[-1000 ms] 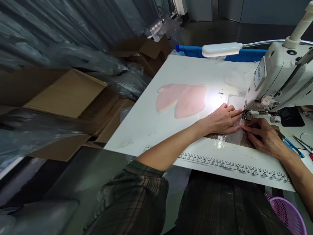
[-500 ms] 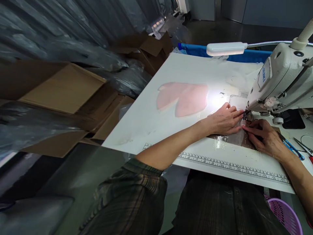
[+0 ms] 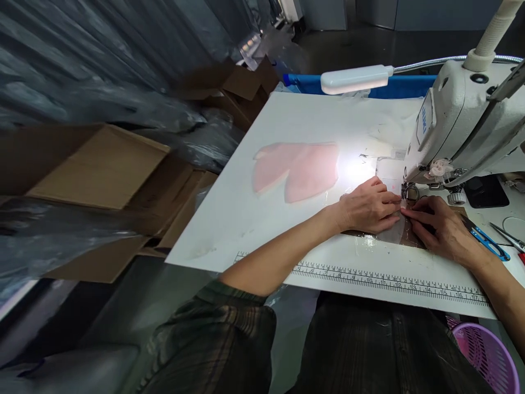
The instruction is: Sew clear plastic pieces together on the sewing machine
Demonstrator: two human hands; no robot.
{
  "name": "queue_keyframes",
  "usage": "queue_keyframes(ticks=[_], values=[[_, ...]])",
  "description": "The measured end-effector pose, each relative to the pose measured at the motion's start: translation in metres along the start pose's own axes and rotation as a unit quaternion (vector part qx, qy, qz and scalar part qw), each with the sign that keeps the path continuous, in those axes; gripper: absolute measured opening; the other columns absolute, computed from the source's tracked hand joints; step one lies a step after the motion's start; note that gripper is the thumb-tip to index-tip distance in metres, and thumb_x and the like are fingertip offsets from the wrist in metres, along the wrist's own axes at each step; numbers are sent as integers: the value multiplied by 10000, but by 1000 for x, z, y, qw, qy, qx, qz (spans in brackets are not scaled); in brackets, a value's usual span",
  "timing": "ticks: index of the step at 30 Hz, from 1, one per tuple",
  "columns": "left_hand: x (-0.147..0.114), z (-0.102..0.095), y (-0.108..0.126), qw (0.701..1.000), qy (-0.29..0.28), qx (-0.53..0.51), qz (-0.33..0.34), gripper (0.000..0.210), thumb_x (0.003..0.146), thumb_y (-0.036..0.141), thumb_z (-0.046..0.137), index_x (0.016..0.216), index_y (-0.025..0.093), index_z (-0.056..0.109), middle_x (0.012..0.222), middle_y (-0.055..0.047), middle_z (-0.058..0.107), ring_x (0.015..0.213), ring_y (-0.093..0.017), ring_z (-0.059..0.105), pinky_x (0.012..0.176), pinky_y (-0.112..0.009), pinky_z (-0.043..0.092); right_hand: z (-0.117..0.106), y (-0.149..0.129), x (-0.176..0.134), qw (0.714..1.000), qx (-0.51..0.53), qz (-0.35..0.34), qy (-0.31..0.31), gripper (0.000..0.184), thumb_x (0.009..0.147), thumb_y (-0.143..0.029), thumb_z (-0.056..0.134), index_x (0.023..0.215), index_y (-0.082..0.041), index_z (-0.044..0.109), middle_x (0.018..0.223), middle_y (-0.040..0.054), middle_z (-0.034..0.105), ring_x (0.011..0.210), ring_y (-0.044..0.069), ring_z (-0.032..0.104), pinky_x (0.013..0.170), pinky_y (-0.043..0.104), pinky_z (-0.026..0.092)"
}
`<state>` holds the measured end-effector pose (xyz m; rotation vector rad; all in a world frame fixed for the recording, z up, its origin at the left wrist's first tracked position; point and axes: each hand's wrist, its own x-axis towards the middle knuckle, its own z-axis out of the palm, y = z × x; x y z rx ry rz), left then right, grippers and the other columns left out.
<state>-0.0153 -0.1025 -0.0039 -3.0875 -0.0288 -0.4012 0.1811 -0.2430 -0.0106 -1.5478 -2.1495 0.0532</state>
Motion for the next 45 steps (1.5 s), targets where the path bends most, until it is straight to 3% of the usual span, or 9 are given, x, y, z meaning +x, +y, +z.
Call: queue_keyframes(ticks=[4, 9, 19, 27, 33, 39, 41, 45], values=[[-4, -5, -2, 1000, -18, 8, 17, 403, 989, 467, 446, 1097, 198, 726, 1241, -87, 712, 825, -213, 597, 794, -398, 401, 2, 1, -1, 1000, -12, -17, 9, 341, 1007, -294, 477, 1203, -199, 738, 1052, 135, 633, 928, 230, 643, 789, 382, 613], [-2, -5, -2, 999, -22, 24, -5, 452, 1004, 486, 416, 1206, 190, 691, 1262, -110, 691, 830, -227, 587, 792, -412, 383, 6, 1, -2, 1000, -16, 4, 0, 366, 1014, -322, 451, 1237, -216, 721, 1069, 139, 628, 944, 241, 628, 810, 411, 609], [2, -1, -3, 997, -24, 46, -59, 478, 1045, 452, 321, 1235, 171, 657, 1297, -123, 662, 895, -232, 588, 799, -399, 365, 6, 1, -3, 1000, 6, 1, -3, 358, 1008, -311, 469, 1281, -269, 696, 1098, 126, 627, 963, 245, 610, 835, 436, 603], [4, 4, -3, 992, -24, 56, -107, 495, 1061, 484, 309, 1253, 151, 620, 1320, -148, 636, 1021, -273, 596, 820, -411, 366, 9, 1, -4, 1000, 1, 2, 11, 382, 1011, -324, 469, 1309, -206, 676, 1087, 141, 598, 967, 239, 619, 846, 418, 609], [2, 2, -8, 990, 25, 64, -125, 448, 1053, 469, 365, 1265, 142, 587, 1366, -176, 597, 1113, -289, 581, 887, -436, 399, 4, 8, -3, 997, 57, 48, 10, 373, 1001, -355, 464, 1260, -248, 710, 1064, 108, 658, 924, 220, 665, 823, 395, 604], [-5, -18, -22, 982, 88, 66, -152, 321, 1054, 365, 398, 1202, 174, 611, 1242, -140, 672, 970, -236, 616, 810, -401, 441, 1, 19, -1, 982, 115, 149, 29, 356, 948, -328, 502, 1187, -211, 739, 1008, 99, 728, 860, 229, 696, 795, 399, 582], [-5, -27, -18, 986, 77, 54, -138, 303, 1057, 325, 400, 1196, 168, 618, 1211, -130, 685, 968, -223, 627, 792, -375, 445, 2, 19, 0, 979, 113, 164, 32, 352, 941, -315, 497, 1152, -195, 751, 957, 100, 724, 821, 223, 692, 762, 384, 577], [-5, -36, -4, 998, -8, 26, -64, 299, 1059, 293, 406, 1157, 154, 652, 1190, -120, 700, 987, -209, 646, 822, -359, 454, 7, 16, 1, 985, 89, 135, 55, 301, 916, -267, 511, 1063, -199, 765, 907, 88, 716, 810, 220, 687, 739, 372, 579]])
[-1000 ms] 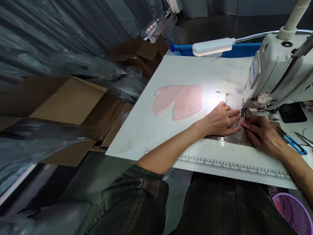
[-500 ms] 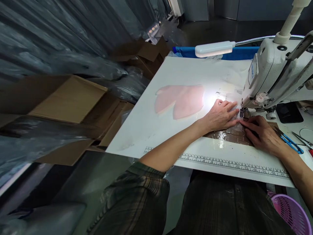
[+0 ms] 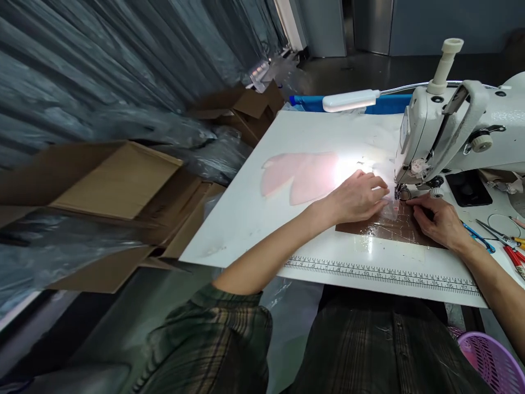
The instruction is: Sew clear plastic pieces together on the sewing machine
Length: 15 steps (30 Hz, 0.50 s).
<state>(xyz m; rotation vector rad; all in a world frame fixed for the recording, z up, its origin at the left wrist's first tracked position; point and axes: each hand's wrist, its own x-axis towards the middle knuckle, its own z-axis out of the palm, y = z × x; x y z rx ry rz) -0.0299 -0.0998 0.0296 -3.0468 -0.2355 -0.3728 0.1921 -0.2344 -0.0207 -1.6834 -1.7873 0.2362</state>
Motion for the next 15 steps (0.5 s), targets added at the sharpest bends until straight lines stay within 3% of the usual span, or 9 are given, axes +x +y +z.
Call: queue_keyframes(ticks=[4, 9, 15], values=[[-7, 10, 10, 999, -29, -2, 37, 287, 1036, 259, 437, 1128, 134, 679, 1120, -144, 717, 957, -219, 656, 781, -362, 486, 3, -4, -2, 997, -28, -67, 10, 304, 948, -265, 491, 1081, -187, 753, 931, 99, 700, 856, 225, 679, 758, 373, 591], [-14, 31, 15, 997, 8, -41, 65, 287, 1015, 227, 461, 1176, 130, 678, 1169, -155, 714, 998, -220, 669, 842, -395, 560, 4, -6, -7, 988, -79, -131, -17, 396, 1013, -320, 445, 1271, -173, 708, 1025, 145, 637, 911, 234, 639, 798, 390, 594], [-9, 39, 10, 985, 61, -95, 130, 276, 1011, 201, 459, 1051, 148, 726, 1069, -124, 746, 942, -189, 691, 853, -379, 580, 5, -5, -7, 983, -92, -155, -17, 380, 1018, -320, 454, 1256, -200, 724, 1025, 135, 605, 925, 228, 625, 796, 371, 593]])
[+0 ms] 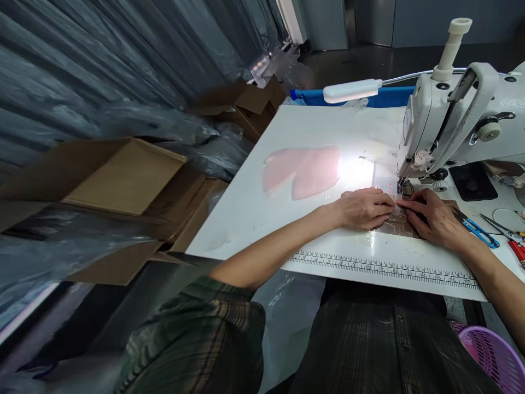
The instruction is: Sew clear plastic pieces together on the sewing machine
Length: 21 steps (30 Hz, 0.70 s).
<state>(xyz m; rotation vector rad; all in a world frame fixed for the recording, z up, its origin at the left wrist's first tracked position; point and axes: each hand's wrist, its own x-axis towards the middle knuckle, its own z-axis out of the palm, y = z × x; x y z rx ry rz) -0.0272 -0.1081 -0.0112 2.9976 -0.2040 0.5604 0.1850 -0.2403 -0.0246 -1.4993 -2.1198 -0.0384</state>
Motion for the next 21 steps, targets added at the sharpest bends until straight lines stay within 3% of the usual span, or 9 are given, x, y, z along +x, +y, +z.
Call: queue_keyframes(ticks=[8, 12, 21], values=[[3, -8, -16, 991, 0, -120, -56, 203, 945, 246, 620, 1107, 178, 721, 1113, -113, 731, 1009, -207, 687, 876, -384, 570, -1, 1, 0, 997, 41, 63, 0, 368, 985, -319, 472, 1214, -226, 744, 1041, 119, 645, 924, 230, 661, 807, 393, 601], [5, -3, -21, 970, 9, -217, -112, 96, 927, 241, 680, 972, 184, 742, 1037, -77, 728, 982, -161, 678, 863, -320, 578, -3, 2, 1, 994, 48, 96, -5, 347, 961, -325, 488, 1153, -244, 766, 1038, 99, 680, 911, 220, 680, 815, 392, 602], [4, 6, -20, 962, 91, -223, -125, 149, 986, 223, 601, 947, 178, 737, 978, -74, 733, 944, -144, 686, 857, -320, 594, -8, -12, 7, 995, 60, 77, -19, 357, 952, -438, 571, 1189, -205, 701, 1092, 119, 699, 982, 265, 683, 837, 434, 590]])
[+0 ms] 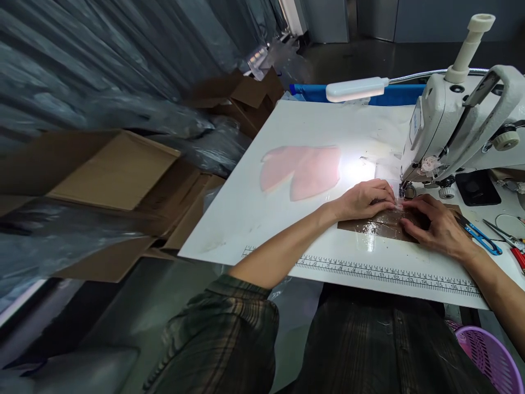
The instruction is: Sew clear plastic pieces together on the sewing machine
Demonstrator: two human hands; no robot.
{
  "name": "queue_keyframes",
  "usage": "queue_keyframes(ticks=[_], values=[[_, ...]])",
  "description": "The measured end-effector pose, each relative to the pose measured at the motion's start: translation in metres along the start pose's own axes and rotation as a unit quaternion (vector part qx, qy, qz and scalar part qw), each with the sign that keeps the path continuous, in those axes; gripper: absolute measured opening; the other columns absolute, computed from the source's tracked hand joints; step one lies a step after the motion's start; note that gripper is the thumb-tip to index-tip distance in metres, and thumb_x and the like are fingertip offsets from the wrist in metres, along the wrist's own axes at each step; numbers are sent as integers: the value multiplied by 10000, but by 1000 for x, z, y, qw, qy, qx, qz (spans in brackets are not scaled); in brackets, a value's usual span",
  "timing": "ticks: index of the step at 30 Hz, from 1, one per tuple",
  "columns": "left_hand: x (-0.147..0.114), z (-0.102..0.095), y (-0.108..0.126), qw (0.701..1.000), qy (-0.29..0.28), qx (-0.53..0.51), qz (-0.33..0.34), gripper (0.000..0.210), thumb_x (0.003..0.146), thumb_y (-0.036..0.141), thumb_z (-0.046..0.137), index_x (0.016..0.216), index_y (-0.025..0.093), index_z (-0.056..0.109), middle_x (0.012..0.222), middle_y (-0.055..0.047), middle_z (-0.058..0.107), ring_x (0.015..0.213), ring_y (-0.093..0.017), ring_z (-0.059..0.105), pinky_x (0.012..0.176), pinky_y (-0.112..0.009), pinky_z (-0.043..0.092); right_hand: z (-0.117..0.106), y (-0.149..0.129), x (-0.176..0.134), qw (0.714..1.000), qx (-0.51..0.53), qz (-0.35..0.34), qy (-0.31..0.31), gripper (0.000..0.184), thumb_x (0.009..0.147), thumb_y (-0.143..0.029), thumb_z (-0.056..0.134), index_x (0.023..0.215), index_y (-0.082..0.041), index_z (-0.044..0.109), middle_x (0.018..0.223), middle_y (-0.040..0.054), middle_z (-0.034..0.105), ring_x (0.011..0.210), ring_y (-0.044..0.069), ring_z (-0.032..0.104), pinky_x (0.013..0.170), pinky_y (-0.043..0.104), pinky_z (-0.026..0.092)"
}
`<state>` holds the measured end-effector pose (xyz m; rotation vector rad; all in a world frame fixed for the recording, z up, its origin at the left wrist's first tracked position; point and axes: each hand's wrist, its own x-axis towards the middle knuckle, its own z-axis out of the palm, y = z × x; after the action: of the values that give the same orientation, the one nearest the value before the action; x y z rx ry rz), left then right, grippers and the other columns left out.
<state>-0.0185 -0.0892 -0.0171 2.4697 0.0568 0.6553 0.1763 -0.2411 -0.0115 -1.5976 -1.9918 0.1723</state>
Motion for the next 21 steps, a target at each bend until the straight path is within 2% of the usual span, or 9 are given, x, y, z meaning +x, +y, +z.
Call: queue_keyframes(ticks=[3, 6, 9, 13, 18, 21], values=[[-1, 2, 3, 998, 24, 46, 38, 184, 1002, 290, 582, 986, 176, 725, 997, -87, 734, 974, -162, 684, 848, -334, 590, 3, -3, 3, 1000, -19, -2, 14, 313, 997, -421, 506, 1036, -202, 726, 992, 113, 708, 887, 254, 687, 784, 423, 582], [-2, 6, 5, 988, 25, 134, 73, 223, 1011, 337, 559, 989, 179, 715, 962, -78, 742, 903, -175, 687, 781, -344, 567, 6, -4, 5, 1000, -16, -7, 23, 316, 1011, -390, 477, 990, -207, 734, 950, 104, 714, 856, 238, 689, 776, 399, 577], [-4, 9, 5, 979, 14, 187, 76, 238, 1033, 286, 505, 948, 193, 707, 938, -53, 750, 826, -154, 681, 744, -332, 535, 5, -2, 4, 999, -2, 19, 37, 302, 996, -396, 496, 1031, -214, 734, 959, 95, 724, 849, 231, 692, 750, 378, 579], [-4, 8, 5, 976, 27, 194, 98, 216, 1038, 261, 506, 986, 187, 701, 970, -49, 759, 836, -140, 689, 738, -315, 524, 4, 4, -1, 997, -14, 48, 66, 342, 997, -381, 476, 1129, -196, 732, 910, 96, 705, 791, 220, 676, 706, 362, 572], [-5, 8, 5, 970, 21, 200, 135, 226, 1030, 207, 510, 919, 188, 706, 991, -37, 770, 855, -134, 703, 775, -321, 522, 7, 9, -5, 997, -76, -11, 8, 411, 1015, -366, 432, 1271, -206, 711, 1069, 158, 639, 893, 254, 628, 770, 413, 572], [-4, 8, 5, 972, -1, 197, 126, 246, 1031, 203, 497, 914, 183, 713, 967, -42, 772, 858, -139, 703, 781, -321, 525, 8, 10, -5, 996, -86, -17, -3, 434, 1023, -372, 413, 1290, -197, 706, 1084, 172, 616, 918, 264, 606, 802, 438, 570]])
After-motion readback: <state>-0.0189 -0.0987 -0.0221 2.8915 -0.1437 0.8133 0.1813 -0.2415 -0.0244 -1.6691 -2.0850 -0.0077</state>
